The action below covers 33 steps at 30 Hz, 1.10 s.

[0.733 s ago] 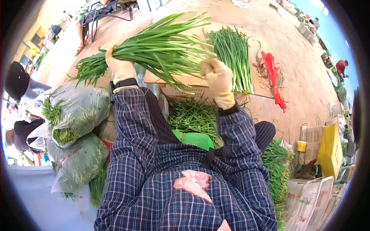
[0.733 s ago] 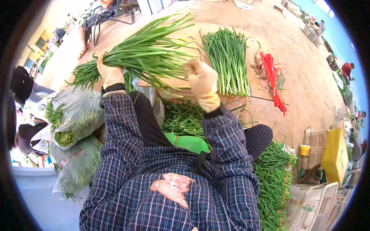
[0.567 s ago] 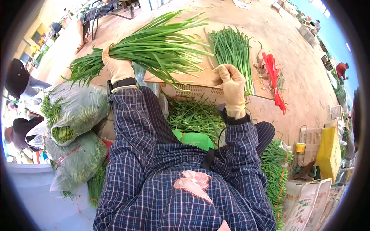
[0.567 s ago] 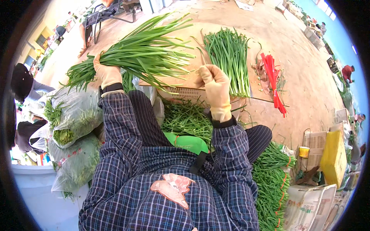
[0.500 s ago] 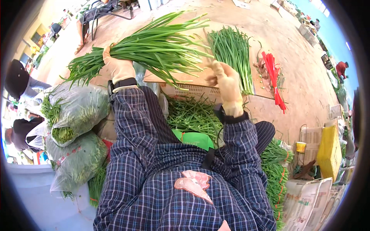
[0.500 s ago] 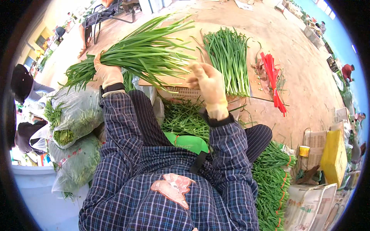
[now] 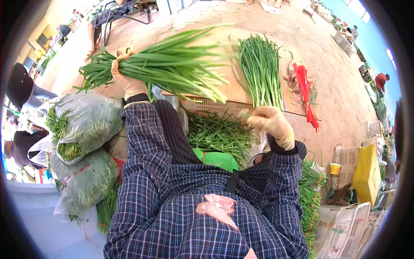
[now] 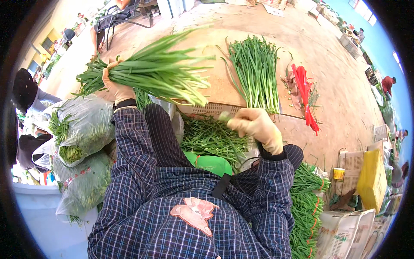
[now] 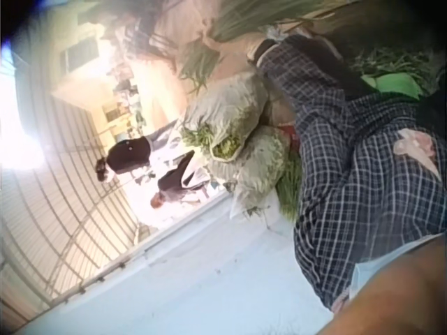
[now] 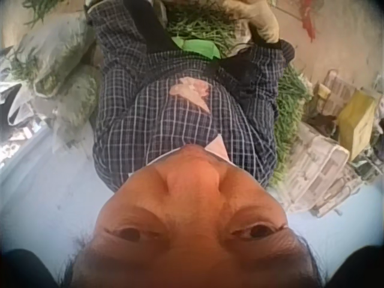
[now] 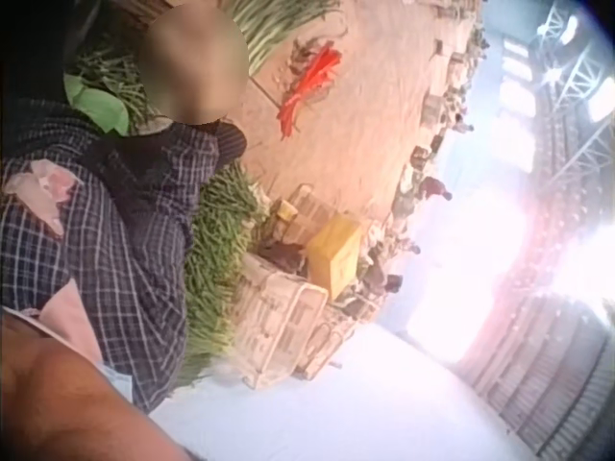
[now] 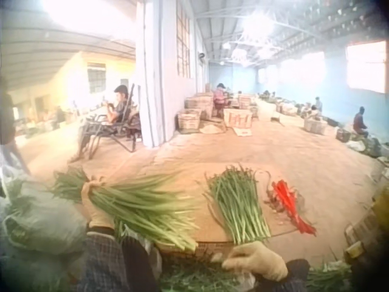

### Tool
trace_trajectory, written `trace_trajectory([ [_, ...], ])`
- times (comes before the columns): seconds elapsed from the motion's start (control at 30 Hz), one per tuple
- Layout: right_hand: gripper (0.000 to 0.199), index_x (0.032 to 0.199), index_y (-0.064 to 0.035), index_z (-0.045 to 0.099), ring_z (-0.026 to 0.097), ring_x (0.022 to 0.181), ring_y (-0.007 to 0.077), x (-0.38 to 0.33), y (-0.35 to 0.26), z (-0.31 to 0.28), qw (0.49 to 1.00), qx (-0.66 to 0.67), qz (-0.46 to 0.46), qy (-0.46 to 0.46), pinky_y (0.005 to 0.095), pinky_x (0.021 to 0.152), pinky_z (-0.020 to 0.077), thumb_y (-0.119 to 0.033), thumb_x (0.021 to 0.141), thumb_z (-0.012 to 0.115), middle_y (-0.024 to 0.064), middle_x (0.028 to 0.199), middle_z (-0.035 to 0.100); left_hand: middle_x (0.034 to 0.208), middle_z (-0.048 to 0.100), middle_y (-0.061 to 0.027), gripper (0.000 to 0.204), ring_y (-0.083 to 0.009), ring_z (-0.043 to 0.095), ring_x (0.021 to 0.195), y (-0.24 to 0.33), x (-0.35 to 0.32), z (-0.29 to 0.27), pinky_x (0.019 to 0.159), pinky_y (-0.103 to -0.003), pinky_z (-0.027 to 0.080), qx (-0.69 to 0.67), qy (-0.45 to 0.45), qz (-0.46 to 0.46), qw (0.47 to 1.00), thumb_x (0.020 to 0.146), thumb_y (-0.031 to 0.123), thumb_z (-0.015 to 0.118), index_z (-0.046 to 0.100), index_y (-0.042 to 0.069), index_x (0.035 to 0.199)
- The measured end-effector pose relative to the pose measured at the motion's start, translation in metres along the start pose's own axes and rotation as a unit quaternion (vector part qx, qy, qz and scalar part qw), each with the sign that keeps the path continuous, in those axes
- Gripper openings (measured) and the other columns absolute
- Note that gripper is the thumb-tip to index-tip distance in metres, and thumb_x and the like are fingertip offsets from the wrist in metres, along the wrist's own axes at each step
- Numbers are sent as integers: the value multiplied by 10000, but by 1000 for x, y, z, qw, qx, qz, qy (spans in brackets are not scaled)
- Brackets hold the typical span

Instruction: Organizing green onions into bundles, tying them with red ribbon, and trimming the ends with a knife.

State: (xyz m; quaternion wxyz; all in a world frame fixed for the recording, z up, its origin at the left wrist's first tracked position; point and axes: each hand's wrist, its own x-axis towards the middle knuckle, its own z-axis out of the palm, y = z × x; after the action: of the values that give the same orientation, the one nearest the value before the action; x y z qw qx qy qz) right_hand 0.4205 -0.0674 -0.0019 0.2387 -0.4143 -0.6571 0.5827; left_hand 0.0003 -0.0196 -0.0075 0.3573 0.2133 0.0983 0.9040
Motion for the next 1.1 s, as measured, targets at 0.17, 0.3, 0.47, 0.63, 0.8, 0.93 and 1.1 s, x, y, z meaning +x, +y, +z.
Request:
trace_trajectory([
  [0.17,375,1043,-27,605,627,698,193,41,-13,8,889,-214,-326,241,341,656,515,-206,740,734,79,810,669,852,558,27,603,-169,552,864,-6,-7,5,923,-372,422,-132,-203,-73,967,784,199,628,370,14,1297],
  [0.3,380,1132,-69,565,629,759,226,76,-11,25,889,-245,-385,37,357,695,525,-154,778,673,108,892,664,816,497,48,658,-106,544,823,-10,-19,19,930,-349,415,-260,-273,-122,918,770,114,652,330,50,1340],
  [0.47,191,861,-52,663,602,577,235,60,28,37,910,-291,-288,59,335,535,469,-233,798,668,142,660,605,810,507,60,681,-61,545,842,3,-25,24,919,-287,396,-300,-391,-159,855,799,102,637,289,27,1380],
  [0.63,199,840,-3,663,546,509,120,35,41,6,981,-135,-64,123,265,489,439,-200,854,641,56,590,608,824,529,53,689,-54,556,835,0,-19,29,876,-248,409,-359,-457,-160,798,801,91,629,273,14,1386],
  [0.8,529,1290,-11,458,478,1187,237,71,2,5,895,-281,-323,126,345,974,386,-374,912,531,180,1279,504,812,540,46,718,-66,568,803,-23,-34,47,856,-247,425,-408,-450,-192,771,808,102,629,232,1,1397],
  [0.93,664,1349,7,366,356,1290,258,121,-1,36,933,-186,-308,12,391,1066,293,-510,933,381,177,1373,409,811,520,41,762,-76,564,806,-44,-43,60,863,-272,425,-378,-391,-269,795,803,108,646,195,9,1410],
  [1.1,759,1391,3,292,335,1296,207,122,42,49,941,122,-16,-316,326,1107,196,-576,939,98,133,1401,377,853,453,40,774,-109,528,849,-59,-19,51,909,-349,432,-156,-281,-344,882,819,172,640,171,51,1423],
])
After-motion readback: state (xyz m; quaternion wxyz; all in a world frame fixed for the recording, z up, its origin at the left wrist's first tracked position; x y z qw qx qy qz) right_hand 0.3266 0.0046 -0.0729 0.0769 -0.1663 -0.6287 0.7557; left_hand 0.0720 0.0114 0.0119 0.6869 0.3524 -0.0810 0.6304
